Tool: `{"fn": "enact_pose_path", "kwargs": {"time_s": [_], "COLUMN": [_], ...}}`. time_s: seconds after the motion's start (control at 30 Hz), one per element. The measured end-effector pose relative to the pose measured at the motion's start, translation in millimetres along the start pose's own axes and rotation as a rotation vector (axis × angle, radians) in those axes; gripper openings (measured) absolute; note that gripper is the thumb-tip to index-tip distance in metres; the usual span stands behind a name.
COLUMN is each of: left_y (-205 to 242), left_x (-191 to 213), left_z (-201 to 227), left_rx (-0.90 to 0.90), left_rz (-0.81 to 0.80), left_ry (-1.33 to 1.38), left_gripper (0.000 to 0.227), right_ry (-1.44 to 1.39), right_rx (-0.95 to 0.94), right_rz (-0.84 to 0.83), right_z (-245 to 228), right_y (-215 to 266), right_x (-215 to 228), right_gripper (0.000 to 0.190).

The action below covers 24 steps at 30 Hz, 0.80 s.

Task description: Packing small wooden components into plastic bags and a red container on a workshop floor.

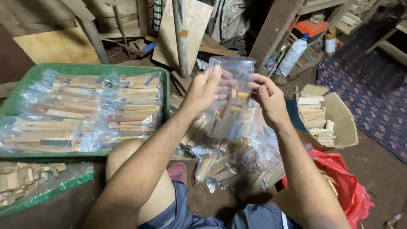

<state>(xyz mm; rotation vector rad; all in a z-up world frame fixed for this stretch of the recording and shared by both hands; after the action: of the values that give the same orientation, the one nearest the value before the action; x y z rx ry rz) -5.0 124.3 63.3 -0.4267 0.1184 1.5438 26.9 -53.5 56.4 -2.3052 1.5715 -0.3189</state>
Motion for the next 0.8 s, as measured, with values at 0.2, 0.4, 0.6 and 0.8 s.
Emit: {"fn": "enact_pose_path", "kwargs": {"time_s": [0.2,0.4,0.6,0.8], "left_y": [1,7,35,40], "left_x": [22,50,69,65], "left_z": [27,64,77,70], "left_rx": [-0.053,-0.141,-0.095,-0.24], "left_rz": [0.21,0.225,0.113,0.133], "left_ry": [0.188,0.056,-0.014,-0.126], "left_gripper": [0.055,0.059,0.074,0.056], "right_ry": [0.129,0.025,0.15,0.113], "right_rx": [-0.293,-0.481,-0.39,-0.416], "right_rz": [-0.277,-0.253,-0.372,-0.434], "right_z": [37,101,18,7], "right_y": [37,47,51,51], "right_x": [-77,-84,-126,-147], "right_gripper": [0.036,0.022,0.023,0.017]}}
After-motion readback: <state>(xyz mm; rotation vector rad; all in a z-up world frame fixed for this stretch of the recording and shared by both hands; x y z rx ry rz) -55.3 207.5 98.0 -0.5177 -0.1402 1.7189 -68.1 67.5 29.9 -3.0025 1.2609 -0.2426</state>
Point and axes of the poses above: each hand's wrist, its own y-axis away from the middle knuckle, its own x-axis out of the back of the hand, z = x × y, the point moved 10 cm from there along -y, towards the middle knuckle, and after that the axes turned 1 degree about z, right-handed, at the moved point
